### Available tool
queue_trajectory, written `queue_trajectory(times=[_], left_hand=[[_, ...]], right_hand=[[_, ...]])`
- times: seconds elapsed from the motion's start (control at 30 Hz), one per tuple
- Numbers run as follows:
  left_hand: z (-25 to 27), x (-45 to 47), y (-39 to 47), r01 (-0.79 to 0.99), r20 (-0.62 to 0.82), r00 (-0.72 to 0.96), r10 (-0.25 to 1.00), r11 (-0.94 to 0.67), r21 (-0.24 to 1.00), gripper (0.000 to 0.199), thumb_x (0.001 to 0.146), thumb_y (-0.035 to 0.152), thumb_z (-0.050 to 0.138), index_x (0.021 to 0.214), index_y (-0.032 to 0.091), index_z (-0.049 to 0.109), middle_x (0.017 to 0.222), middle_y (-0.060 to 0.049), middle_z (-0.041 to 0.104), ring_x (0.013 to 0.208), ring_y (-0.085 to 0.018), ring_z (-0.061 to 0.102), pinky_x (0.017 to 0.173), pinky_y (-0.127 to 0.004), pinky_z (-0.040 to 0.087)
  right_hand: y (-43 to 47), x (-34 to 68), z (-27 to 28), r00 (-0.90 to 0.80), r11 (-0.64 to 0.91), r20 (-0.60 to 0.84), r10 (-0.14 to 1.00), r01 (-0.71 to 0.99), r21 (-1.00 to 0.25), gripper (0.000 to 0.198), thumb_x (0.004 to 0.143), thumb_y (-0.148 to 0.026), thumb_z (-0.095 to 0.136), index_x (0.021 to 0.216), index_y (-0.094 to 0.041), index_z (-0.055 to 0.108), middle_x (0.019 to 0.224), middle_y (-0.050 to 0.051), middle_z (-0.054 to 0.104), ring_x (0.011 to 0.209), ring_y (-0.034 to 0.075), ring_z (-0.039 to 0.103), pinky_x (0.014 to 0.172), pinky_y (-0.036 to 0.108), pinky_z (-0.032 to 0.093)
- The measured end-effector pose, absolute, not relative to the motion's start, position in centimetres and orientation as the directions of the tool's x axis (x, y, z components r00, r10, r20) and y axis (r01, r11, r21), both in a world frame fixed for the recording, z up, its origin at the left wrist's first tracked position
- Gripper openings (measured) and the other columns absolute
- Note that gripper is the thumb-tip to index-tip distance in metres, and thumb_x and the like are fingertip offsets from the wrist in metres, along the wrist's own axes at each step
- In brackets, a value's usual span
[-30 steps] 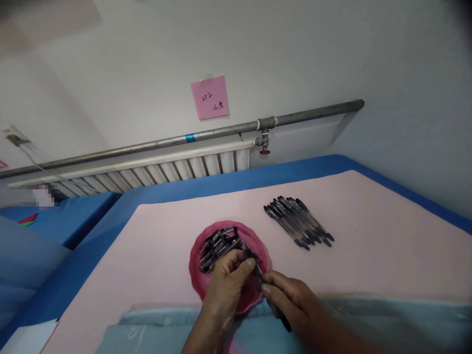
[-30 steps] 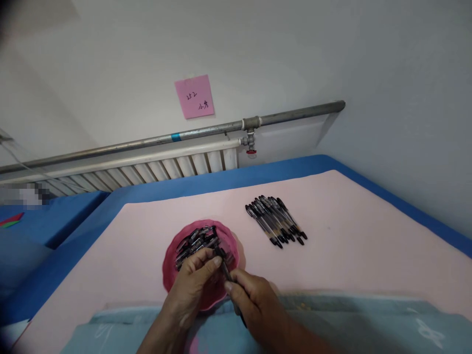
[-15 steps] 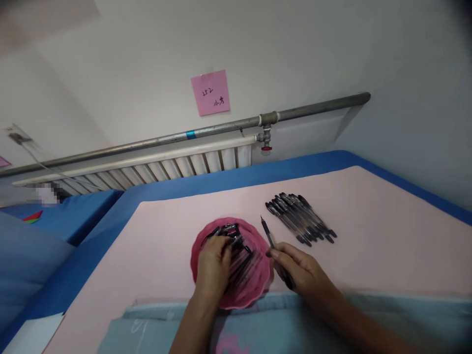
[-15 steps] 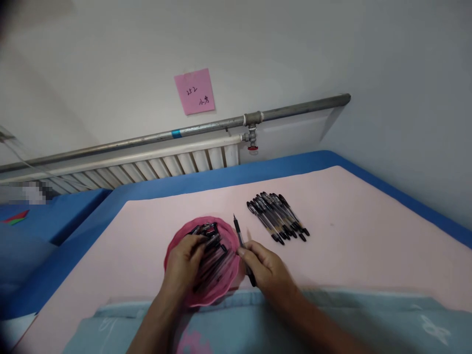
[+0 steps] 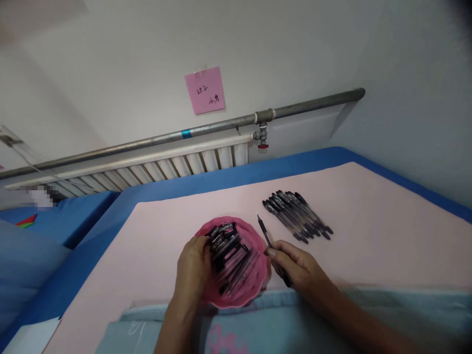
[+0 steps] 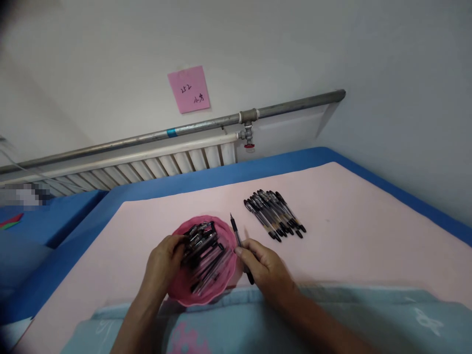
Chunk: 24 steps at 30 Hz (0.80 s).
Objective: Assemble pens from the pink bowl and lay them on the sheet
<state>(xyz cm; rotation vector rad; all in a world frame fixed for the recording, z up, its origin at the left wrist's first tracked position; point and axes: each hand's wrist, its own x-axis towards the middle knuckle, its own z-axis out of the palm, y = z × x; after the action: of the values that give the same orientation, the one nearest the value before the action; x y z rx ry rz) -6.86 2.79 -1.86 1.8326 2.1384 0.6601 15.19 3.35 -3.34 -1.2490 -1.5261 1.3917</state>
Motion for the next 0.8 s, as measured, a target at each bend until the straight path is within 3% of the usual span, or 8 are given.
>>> queue_trajectory(times=[0.17,0.5,0.6,0.7,0.8], left_hand=[[-1.9,-7.0,2.0,0.861,0.023,-0.147,0.989,0.116,0.495,0.031,0.078,0.011,0.040,0.089,0.021,0.068,0.090,-0.004,0.067,0.083,-0.019,0.059,0.076,-0.029,0.042],[-2.3,-6.2,1.5,0.842,0.097,-0.045,0.994,-0.014,0.539,0.029,0.070,0.004,0.044,0.080,0.017,0.068,0.088,-0.011,0.061,0.084,-0.023,0.055,0.075,-0.034,0.041],[-1.3,-5.3,1.0,0.810,0.080,0.092,0.993,-0.121,0.574,0.027,0.071,0.006,0.046,0.083,0.018,0.067,0.091,-0.009,0.060,0.088,-0.022,0.053,0.078,-0.033,0.040],[-0.8,-4.2,0.4,0.750,-0.058,0.294,0.954,-0.192,0.633,0.020,0.070,0.009,0.050,0.071,0.018,0.068,0.080,-0.006,0.058,0.078,-0.018,0.053,0.067,-0.028,0.039],[-1.0,-3.5,0.0,0.754,-0.106,0.304,0.947,-0.171,0.634,0.020,0.066,0.006,0.051,0.067,0.017,0.068,0.078,-0.006,0.058,0.076,-0.018,0.051,0.067,-0.029,0.038]], right_hand=[[3.3,15.0,-3.1,-0.267,-0.030,-0.084,0.960,0.201,-0.979,0.024,0.082,-0.039,0.047,0.067,-0.021,0.050,0.052,-0.007,0.039,0.048,0.010,0.035,0.045,0.023,0.030],[3.2,14.9,-2.6,-0.262,-0.051,-0.117,0.958,0.248,-0.968,0.026,0.082,-0.041,0.047,0.064,-0.022,0.049,0.053,-0.006,0.041,0.048,0.011,0.037,0.048,0.024,0.031],[3.2,14.9,-2.5,-0.259,-0.045,-0.112,0.959,0.252,-0.967,0.025,0.081,-0.041,0.047,0.064,-0.022,0.049,0.054,-0.006,0.042,0.050,0.012,0.038,0.049,0.024,0.031],[3.2,14.9,-2.5,-0.260,-0.048,-0.114,0.959,0.250,-0.967,0.025,0.080,-0.040,0.048,0.064,-0.022,0.049,0.053,-0.006,0.040,0.050,0.012,0.037,0.049,0.024,0.031],[3.2,14.9,-2.5,-0.265,-0.054,-0.125,0.956,0.258,-0.965,0.024,0.081,-0.040,0.047,0.066,-0.022,0.049,0.053,-0.006,0.040,0.049,0.011,0.036,0.047,0.023,0.030]])
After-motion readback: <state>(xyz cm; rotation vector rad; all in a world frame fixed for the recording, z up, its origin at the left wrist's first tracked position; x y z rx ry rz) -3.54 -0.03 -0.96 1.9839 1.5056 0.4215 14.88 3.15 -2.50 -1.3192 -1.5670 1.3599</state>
